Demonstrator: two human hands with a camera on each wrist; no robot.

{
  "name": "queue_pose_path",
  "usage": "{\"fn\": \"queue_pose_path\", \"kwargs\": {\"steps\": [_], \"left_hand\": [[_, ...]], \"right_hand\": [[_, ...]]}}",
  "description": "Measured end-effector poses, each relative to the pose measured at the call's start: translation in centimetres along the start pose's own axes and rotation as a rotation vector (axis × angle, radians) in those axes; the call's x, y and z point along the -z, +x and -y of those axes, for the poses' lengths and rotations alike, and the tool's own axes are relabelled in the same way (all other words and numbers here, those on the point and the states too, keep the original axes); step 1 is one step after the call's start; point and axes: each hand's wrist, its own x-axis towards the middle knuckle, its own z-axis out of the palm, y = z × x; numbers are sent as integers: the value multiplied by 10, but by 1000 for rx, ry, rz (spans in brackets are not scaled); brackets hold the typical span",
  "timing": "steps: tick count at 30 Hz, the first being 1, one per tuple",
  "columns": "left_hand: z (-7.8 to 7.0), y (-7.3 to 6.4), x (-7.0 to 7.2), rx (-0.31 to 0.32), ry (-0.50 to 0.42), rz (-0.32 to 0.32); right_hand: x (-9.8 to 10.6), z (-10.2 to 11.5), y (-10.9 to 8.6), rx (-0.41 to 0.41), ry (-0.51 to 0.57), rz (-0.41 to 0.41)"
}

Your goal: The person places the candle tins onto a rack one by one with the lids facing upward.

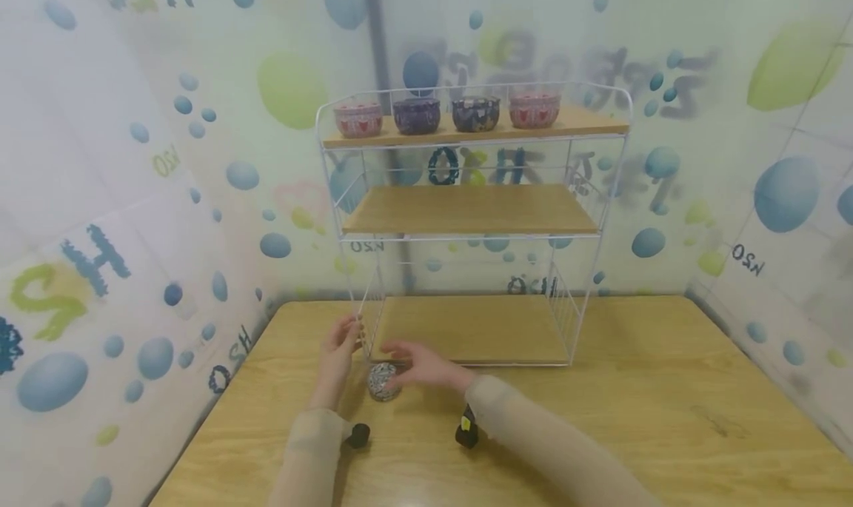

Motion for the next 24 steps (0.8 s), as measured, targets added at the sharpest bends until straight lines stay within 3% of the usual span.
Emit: {"fn": "queue_pose_path", "kwargs": {"steps": [7,15,24], "left_hand": [[-3,0,-1,-16,-42,0],[2,2,-2,-36,-36,-7],[-8,-3,-1,18,-58,21]], "right_hand": [[-9,-5,5,33,-32,8],[-15,-5,5,13,-97,2],[-16,-4,5,35,-146,-22]]}}
